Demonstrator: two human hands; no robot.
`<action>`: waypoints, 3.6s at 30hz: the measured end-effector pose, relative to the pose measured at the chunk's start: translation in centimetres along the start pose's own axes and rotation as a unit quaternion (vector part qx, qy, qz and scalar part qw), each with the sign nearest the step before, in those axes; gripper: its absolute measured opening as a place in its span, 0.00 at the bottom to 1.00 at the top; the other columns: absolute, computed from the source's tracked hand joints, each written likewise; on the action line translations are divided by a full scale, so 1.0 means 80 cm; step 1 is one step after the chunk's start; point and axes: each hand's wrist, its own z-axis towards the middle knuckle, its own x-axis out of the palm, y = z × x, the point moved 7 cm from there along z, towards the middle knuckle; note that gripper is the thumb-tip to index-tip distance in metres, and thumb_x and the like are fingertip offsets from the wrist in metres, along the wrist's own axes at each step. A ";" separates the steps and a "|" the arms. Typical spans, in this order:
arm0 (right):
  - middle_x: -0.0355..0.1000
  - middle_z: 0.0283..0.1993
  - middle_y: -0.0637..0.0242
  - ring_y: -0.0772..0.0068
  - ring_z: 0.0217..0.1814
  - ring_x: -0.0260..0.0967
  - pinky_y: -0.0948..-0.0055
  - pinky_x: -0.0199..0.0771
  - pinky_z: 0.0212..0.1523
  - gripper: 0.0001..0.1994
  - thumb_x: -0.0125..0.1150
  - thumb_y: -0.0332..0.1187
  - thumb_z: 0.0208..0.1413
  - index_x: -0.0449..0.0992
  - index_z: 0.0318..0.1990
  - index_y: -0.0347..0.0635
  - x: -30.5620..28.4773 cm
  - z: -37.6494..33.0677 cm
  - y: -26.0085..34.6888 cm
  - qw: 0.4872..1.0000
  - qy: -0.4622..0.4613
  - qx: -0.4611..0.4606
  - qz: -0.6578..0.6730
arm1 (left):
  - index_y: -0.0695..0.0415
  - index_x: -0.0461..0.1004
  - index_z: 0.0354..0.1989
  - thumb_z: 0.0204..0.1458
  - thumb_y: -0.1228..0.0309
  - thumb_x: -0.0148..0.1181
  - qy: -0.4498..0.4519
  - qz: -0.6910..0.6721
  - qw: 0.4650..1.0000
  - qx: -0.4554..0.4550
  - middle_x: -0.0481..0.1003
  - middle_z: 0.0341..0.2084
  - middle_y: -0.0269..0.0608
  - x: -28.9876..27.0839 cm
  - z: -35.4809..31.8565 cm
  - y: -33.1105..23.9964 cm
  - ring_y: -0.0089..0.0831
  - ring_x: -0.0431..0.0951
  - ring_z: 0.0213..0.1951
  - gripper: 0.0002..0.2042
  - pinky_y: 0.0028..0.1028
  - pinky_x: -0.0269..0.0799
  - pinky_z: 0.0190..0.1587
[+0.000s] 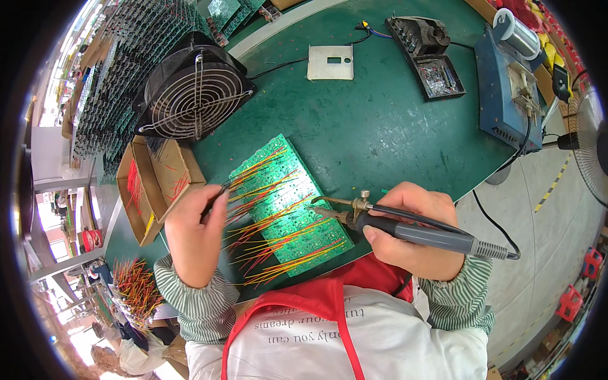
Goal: The person solders wires onto a circuit board using a soldering iron, sets the completed board aside, and places a new circuit board on the table. The person then takes wires from a box and solders them onto the new circuit board with the soldering iron.
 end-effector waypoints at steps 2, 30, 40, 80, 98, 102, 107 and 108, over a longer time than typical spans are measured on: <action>0.72 0.20 0.68 0.81 0.19 0.68 0.81 0.67 0.23 0.10 0.66 0.29 0.40 0.72 0.29 0.37 -0.002 0.000 0.000 1.000 0.001 0.000 -0.007 | 0.63 0.75 0.31 0.47 0.76 0.61 0.015 -0.035 0.999 0.001 0.75 0.25 0.44 0.003 -0.001 -0.011 0.35 0.75 0.24 0.05 0.28 0.71 0.28; 0.72 0.20 0.69 0.83 0.20 0.68 0.83 0.66 0.22 0.10 0.66 0.28 0.40 0.71 0.28 0.36 -0.017 -0.006 -0.007 0.998 -0.044 0.017 0.029 | 0.62 0.74 0.28 0.45 0.73 0.63 0.130 -0.134 0.980 0.068 0.70 0.22 0.41 0.087 0.000 -0.039 0.35 0.71 0.21 0.06 0.32 0.66 0.26; 0.72 0.20 0.67 0.79 0.19 0.70 0.79 0.67 0.21 0.11 0.68 0.29 0.39 0.72 0.29 0.37 -0.006 -0.024 0.013 0.999 0.002 -0.045 -0.019 | 0.63 0.76 0.29 0.44 0.79 0.64 -0.006 0.007 0.999 0.035 0.74 0.24 0.43 0.005 -0.023 -0.012 0.32 0.73 0.23 0.04 0.26 0.69 0.26; 0.71 0.17 0.68 0.77 0.16 0.69 0.78 0.65 0.19 0.09 0.66 0.27 0.40 0.71 0.27 0.39 0.040 -0.027 0.018 0.995 0.065 -0.076 -0.004 | 0.61 0.75 0.30 0.47 0.74 0.62 -0.009 0.026 0.990 -0.138 0.75 0.25 0.46 -0.021 -0.075 0.030 0.43 0.76 0.28 0.05 0.34 0.72 0.31; 0.71 0.18 0.68 0.78 0.16 0.68 0.78 0.65 0.19 0.09 0.66 0.27 0.39 0.71 0.27 0.39 0.040 -0.023 0.010 0.997 0.053 -0.061 -0.003 | 0.64 0.75 0.29 0.45 0.76 0.63 0.121 -0.138 0.983 0.006 0.72 0.21 0.43 0.061 -0.068 -0.016 0.34 0.72 0.22 0.06 0.28 0.66 0.24; 0.71 0.17 0.68 0.77 0.16 0.68 0.78 0.64 0.19 0.09 0.66 0.26 0.40 0.70 0.27 0.39 0.039 -0.022 0.011 0.996 0.060 -0.070 -0.009 | 0.65 0.75 0.29 0.45 0.76 0.64 0.125 -0.143 0.982 0.005 0.72 0.21 0.43 0.061 -0.068 -0.015 0.34 0.72 0.22 0.06 0.28 0.67 0.24; 0.71 0.18 0.68 0.77 0.16 0.68 0.79 0.64 0.19 0.09 0.67 0.27 0.40 0.70 0.27 0.39 0.032 -0.025 0.017 0.996 0.048 -0.079 -0.009 | 0.64 0.75 0.29 0.44 0.76 0.64 0.123 -0.140 0.982 0.011 0.72 0.22 0.43 0.060 -0.069 -0.015 0.34 0.73 0.22 0.06 0.27 0.67 0.24; 0.71 0.18 0.68 0.77 0.16 0.68 0.79 0.65 0.19 0.09 0.67 0.27 0.40 0.71 0.27 0.39 0.031 -0.025 0.015 0.996 0.050 -0.071 -0.008 | 0.64 0.75 0.29 0.45 0.76 0.63 0.125 -0.143 0.982 0.006 0.72 0.22 0.43 0.059 -0.069 -0.015 0.33 0.73 0.22 0.05 0.27 0.67 0.25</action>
